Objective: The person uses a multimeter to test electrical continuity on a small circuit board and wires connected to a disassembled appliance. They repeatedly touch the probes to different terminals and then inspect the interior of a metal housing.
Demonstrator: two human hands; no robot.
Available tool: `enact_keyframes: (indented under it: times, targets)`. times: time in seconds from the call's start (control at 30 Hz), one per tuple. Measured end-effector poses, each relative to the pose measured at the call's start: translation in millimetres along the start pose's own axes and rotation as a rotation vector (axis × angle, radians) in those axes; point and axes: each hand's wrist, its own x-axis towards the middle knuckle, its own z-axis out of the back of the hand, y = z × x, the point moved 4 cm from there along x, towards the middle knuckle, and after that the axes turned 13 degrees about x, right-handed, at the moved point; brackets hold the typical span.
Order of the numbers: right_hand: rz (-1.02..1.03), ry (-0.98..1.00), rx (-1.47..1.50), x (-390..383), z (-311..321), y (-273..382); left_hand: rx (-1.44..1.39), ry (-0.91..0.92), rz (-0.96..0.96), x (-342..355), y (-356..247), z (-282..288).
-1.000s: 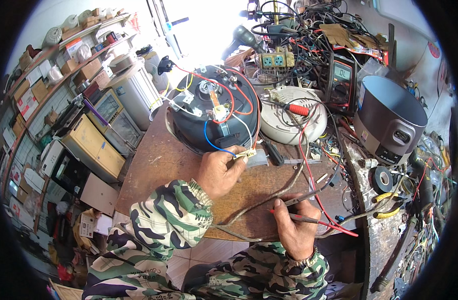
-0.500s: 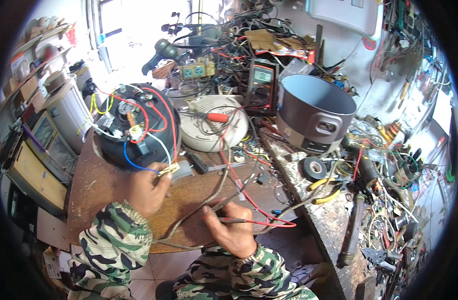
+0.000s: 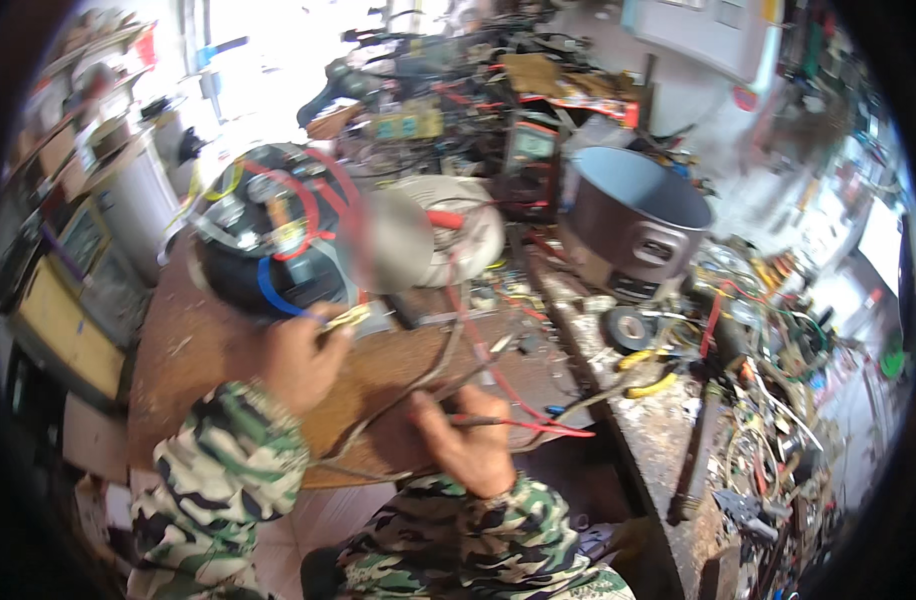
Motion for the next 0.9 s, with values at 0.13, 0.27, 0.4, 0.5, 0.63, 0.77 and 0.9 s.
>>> enact_keyframes:
  times: [0.13, 0.27, 0.4, 0.5, 0.63, 0.77, 0.9]
  targets:
    - [-0.091, -0.011, 0.118, 0, 1, 1, -0.043, -0.086, -0.047, 2, 4, -2]
    - [-0.178, 0.009, 0.186, 3, -3, 14, -0.073, -0.039, 0.018, -2, 2, 1]
    - [-0.164, 0.036, 0.142, 4, -2, 15, -0.066, -0.058, -0.008, -2, 1, 1]
    - [-0.192, 0.026, 0.187, 4, -3, 15, -0.060, -0.040, 0.000, -2, 2, 2]
    - [-0.195, 0.042, 0.131, 4, -1, 15, -0.201, 0.038, 0.066, -2, 1, -2]
    - [-0.188, 0.040, 0.131, 4, -1, 18, -0.281, 0.117, 0.067, -2, -4, -1]
    - [-0.172, 0.033, 0.150, 4, -4, 19, -0.321, 0.123, 0.085, -2, -4, -1]
